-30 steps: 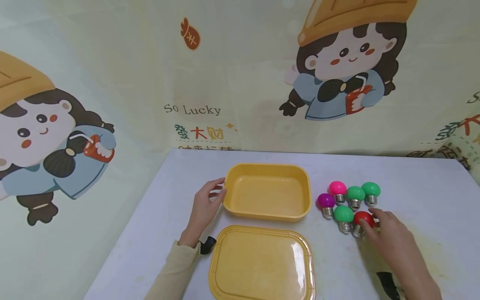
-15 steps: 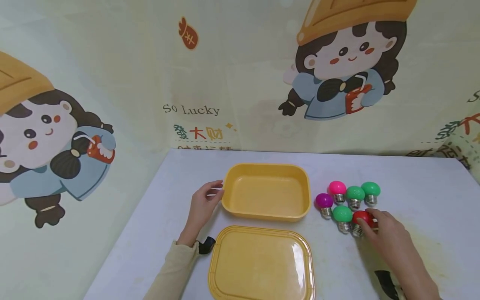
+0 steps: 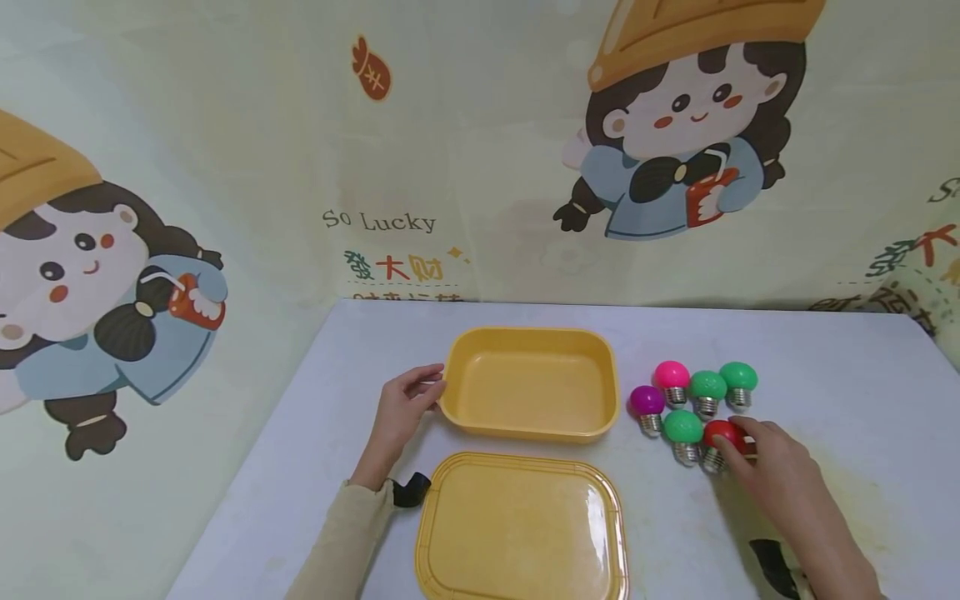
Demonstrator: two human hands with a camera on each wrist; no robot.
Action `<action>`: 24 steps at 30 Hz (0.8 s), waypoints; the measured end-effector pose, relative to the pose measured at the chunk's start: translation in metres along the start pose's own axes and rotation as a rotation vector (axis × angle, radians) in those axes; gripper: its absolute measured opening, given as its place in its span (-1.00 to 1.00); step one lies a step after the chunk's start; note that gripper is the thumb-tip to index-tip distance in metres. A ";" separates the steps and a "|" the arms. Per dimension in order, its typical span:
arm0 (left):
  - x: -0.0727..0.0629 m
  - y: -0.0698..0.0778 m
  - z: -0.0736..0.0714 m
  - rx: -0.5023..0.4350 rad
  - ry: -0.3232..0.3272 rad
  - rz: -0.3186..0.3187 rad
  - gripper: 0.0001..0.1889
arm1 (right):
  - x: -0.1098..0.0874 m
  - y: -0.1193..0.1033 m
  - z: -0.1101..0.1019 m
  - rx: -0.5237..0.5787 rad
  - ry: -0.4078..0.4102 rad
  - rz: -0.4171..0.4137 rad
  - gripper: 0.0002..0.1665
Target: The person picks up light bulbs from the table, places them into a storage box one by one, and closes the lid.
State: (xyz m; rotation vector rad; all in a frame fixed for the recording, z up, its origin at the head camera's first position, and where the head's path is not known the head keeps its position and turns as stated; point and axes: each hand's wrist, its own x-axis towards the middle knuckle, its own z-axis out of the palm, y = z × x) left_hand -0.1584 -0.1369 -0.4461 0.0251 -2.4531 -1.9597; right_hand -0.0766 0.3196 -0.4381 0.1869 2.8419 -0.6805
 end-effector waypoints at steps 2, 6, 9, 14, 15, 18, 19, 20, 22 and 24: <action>0.001 0.001 -0.001 -0.033 -0.019 -0.036 -0.65 | 0.000 0.000 0.000 -0.002 -0.002 0.003 -0.29; 0.001 0.002 -0.001 -0.097 -0.042 -0.071 -0.64 | -0.001 0.000 0.000 -0.012 0.015 -0.009 -0.30; 0.001 0.000 0.000 -0.122 -0.042 -0.064 -0.64 | -0.001 0.001 -0.001 -0.012 0.020 -0.023 -0.30; 0.001 -0.003 0.000 -0.149 -0.044 -0.061 -0.64 | -0.001 0.002 -0.001 -0.016 0.023 -0.035 -0.29; 0.001 -0.003 0.000 -0.150 -0.044 -0.061 -0.64 | -0.001 0.001 -0.001 -0.017 0.025 -0.037 -0.29; 0.002 -0.004 0.000 -0.154 -0.041 -0.065 -0.64 | -0.002 0.000 0.000 -0.030 0.055 -0.053 -0.30; 0.002 -0.004 0.000 -0.156 -0.043 -0.067 -0.64 | -0.003 0.000 0.000 -0.034 0.072 -0.064 -0.31; 0.002 -0.004 0.000 -0.157 -0.044 -0.066 -0.64 | -0.004 0.000 0.001 -0.038 0.093 -0.078 -0.32; 0.002 -0.004 0.000 -0.162 -0.047 -0.069 -0.64 | -0.006 -0.001 0.001 -0.040 0.133 -0.099 -0.35; 0.002 -0.004 -0.001 -0.168 -0.052 -0.071 -0.64 | -0.008 -0.001 0.001 -0.036 0.181 -0.130 -0.39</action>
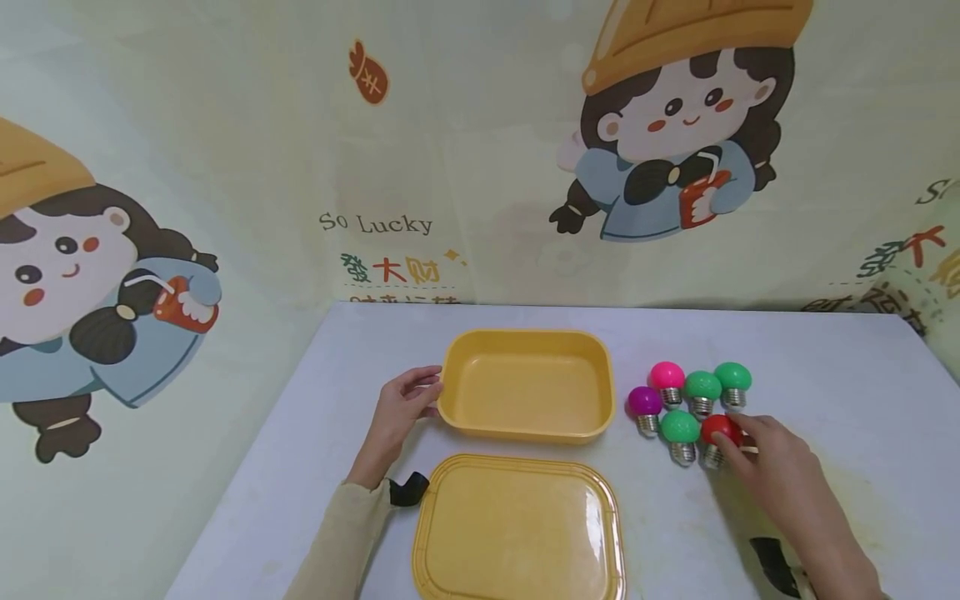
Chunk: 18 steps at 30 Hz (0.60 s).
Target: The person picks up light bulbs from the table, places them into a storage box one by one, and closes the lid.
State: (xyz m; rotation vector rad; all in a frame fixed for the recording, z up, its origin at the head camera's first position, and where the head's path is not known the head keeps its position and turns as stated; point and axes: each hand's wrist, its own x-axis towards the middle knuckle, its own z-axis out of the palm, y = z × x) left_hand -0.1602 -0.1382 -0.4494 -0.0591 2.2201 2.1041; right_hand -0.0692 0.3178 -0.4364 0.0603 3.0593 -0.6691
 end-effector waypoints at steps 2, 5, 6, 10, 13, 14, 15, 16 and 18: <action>0.000 0.000 0.000 -0.002 -0.004 0.001 -0.64 | -0.001 -0.001 0.000 0.005 0.032 -0.019 -0.41; 0.001 -0.001 -0.001 -0.009 -0.006 -0.002 -0.64 | -0.002 -0.003 0.000 0.003 0.056 -0.032 -0.43; 0.001 -0.001 -0.001 -0.011 -0.007 -0.003 -0.64 | -0.002 -0.005 -0.001 0.000 0.059 -0.030 -0.43; 0.001 -0.002 -0.002 -0.022 -0.009 -0.007 -0.64 | -0.001 -0.013 -0.005 -0.017 0.052 -0.001 -0.39; 0.001 -0.003 -0.002 -0.028 -0.011 -0.005 -0.64 | 0.000 -0.018 -0.008 -0.030 0.063 0.014 -0.37; 0.001 -0.003 -0.002 -0.030 -0.012 -0.003 -0.64 | -0.001 -0.020 -0.009 -0.031 0.071 0.011 -0.37; 0.001 -0.004 -0.002 -0.029 -0.012 -0.001 -0.64 | -0.001 -0.022 -0.010 -0.034 0.080 0.006 -0.37; 0.001 -0.004 -0.002 -0.030 -0.013 0.001 -0.64 | -0.002 -0.023 -0.011 -0.034 0.092 -0.003 -0.38; 0.002 -0.005 -0.002 -0.032 -0.014 0.003 -0.65 | -0.004 -0.026 -0.011 -0.034 0.114 -0.022 -0.38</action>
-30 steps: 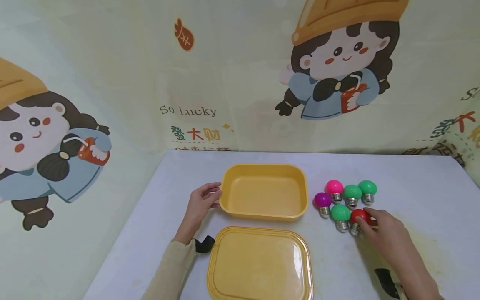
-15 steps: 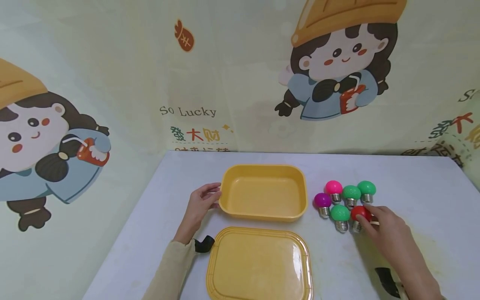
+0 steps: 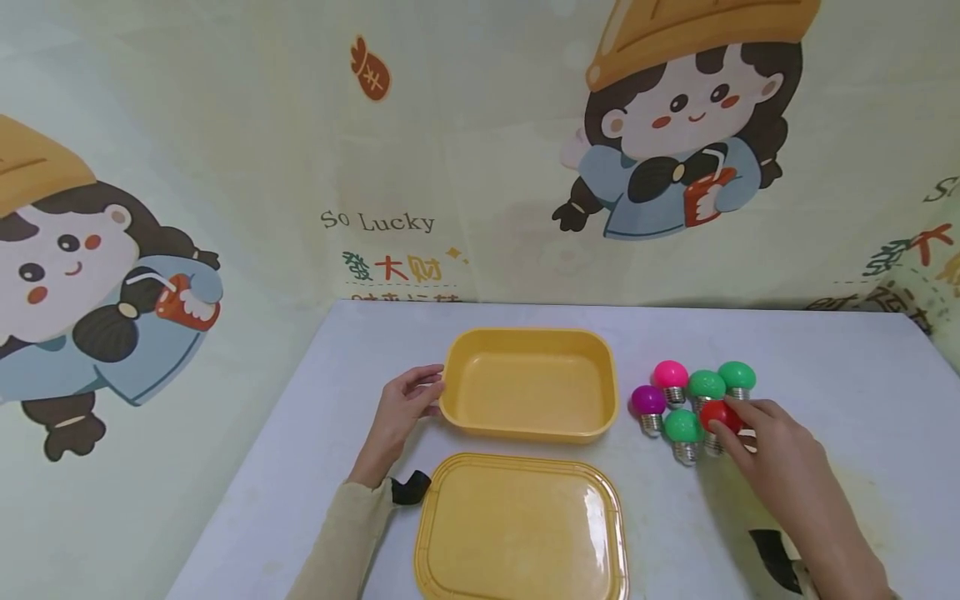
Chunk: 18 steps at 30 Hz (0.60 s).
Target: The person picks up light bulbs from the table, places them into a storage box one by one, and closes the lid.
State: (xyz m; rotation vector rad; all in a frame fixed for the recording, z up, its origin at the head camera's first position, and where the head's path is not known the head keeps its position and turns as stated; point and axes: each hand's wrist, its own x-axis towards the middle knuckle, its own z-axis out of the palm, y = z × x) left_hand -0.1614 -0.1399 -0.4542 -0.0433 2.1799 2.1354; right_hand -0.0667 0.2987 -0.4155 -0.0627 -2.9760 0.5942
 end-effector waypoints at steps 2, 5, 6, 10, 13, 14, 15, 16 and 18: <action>0.000 0.000 0.000 -0.001 -0.001 0.001 -0.65 | -0.002 -0.003 0.000 0.002 0.024 -0.025 -0.40; 0.000 0.000 0.001 -0.001 -0.009 0.004 -0.65 | -0.004 -0.008 0.000 0.009 0.055 -0.052 -0.41; 0.000 0.001 0.001 -0.001 -0.010 0.005 -0.65 | -0.004 -0.010 0.000 0.010 0.061 -0.059 -0.40; 0.001 0.001 0.001 0.005 -0.003 0.009 -0.64 | -0.003 -0.017 -0.002 0.037 0.100 -0.115 -0.43; 0.001 0.000 0.001 0.006 0.001 0.006 -0.64 | -0.001 -0.023 -0.003 0.047 0.115 -0.154 -0.45; 0.001 0.000 0.000 0.005 0.000 0.005 -0.64 | 0.000 -0.025 -0.003 0.052 0.117 -0.160 -0.44; 0.001 0.000 0.000 0.005 -0.002 0.006 -0.64 | 0.000 -0.027 -0.002 0.055 0.113 -0.161 -0.43; 0.001 0.000 -0.001 0.006 -0.005 0.008 -0.63 | 0.001 -0.030 -0.002 0.058 0.107 -0.159 -0.42; 0.001 0.000 -0.001 0.011 -0.010 0.011 -0.63 | 0.002 -0.034 -0.002 0.070 0.096 -0.156 -0.41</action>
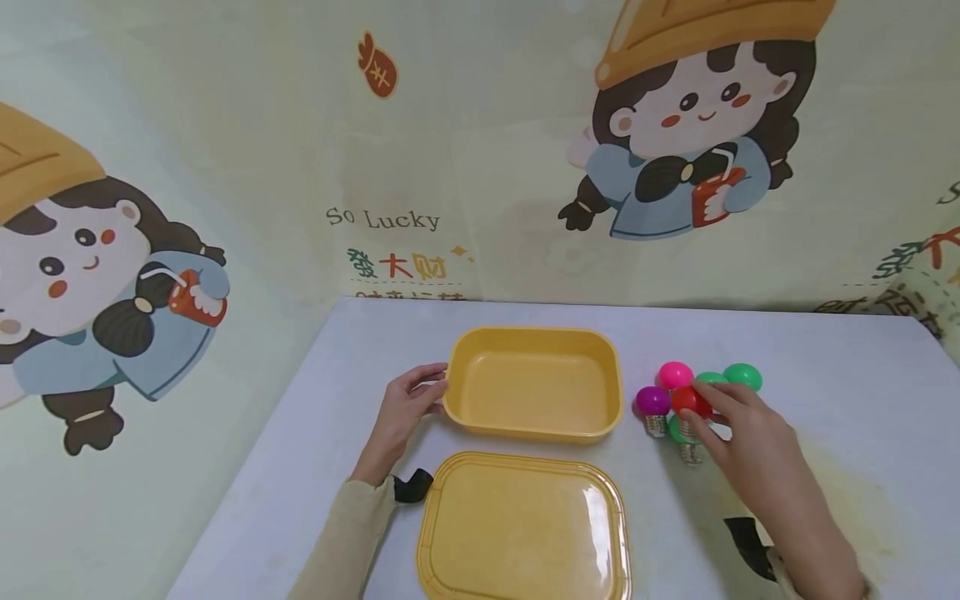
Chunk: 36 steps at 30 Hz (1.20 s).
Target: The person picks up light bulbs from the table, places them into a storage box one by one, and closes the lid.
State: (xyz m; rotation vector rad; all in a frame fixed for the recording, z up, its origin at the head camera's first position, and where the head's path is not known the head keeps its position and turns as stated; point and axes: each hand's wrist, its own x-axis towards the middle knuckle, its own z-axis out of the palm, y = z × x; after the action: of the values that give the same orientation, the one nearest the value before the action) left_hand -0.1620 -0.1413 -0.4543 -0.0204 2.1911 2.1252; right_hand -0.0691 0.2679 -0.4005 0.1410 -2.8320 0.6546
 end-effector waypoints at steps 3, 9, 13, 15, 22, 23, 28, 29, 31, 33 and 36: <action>-0.001 0.001 0.000 0.006 -0.006 0.002 -0.64 | 0.003 -0.005 0.001 0.014 0.001 -0.011 -0.39; 0.000 0.002 0.001 0.007 -0.008 0.002 -0.64 | 0.010 -0.011 0.001 0.033 0.068 -0.106 -0.46; 0.000 0.001 0.001 0.010 -0.006 0.000 -0.64 | 0.014 -0.018 0.002 0.046 0.071 -0.114 -0.47; 0.000 0.001 0.001 0.016 -0.003 -0.002 -0.64 | 0.016 -0.023 0.003 0.054 0.048 -0.093 -0.46; 0.000 0.001 0.001 0.032 0.008 0.004 -0.64 | 0.026 -0.037 0.005 0.043 0.066 -0.165 -0.42; 0.000 0.001 0.001 0.035 0.008 0.006 -0.64 | 0.028 -0.039 0.005 0.044 0.072 -0.178 -0.42; -0.001 0.002 0.001 0.048 0.005 0.019 -0.65 | 0.033 -0.053 0.006 0.083 0.025 -0.163 -0.43; -0.001 0.002 0.000 0.047 0.005 0.017 -0.65 | 0.034 -0.056 0.006 0.092 0.015 -0.159 -0.44; -0.001 0.001 0.000 0.046 0.006 0.014 -0.66 | 0.036 -0.060 0.007 0.106 -0.006 -0.157 -0.44; -0.002 0.001 -0.001 0.040 0.004 0.012 -0.66 | 0.038 -0.063 0.007 0.124 -0.017 -0.165 -0.44; -0.002 0.000 -0.002 0.036 0.008 0.009 -0.66 | 0.043 -0.066 0.008 0.160 -0.044 -0.163 -0.44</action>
State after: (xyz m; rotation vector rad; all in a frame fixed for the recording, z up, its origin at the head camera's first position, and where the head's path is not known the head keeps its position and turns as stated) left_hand -0.1606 -0.1430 -0.4539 -0.0164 2.2372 2.0938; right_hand -0.1030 0.2034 -0.3687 0.4143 -2.7690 0.8488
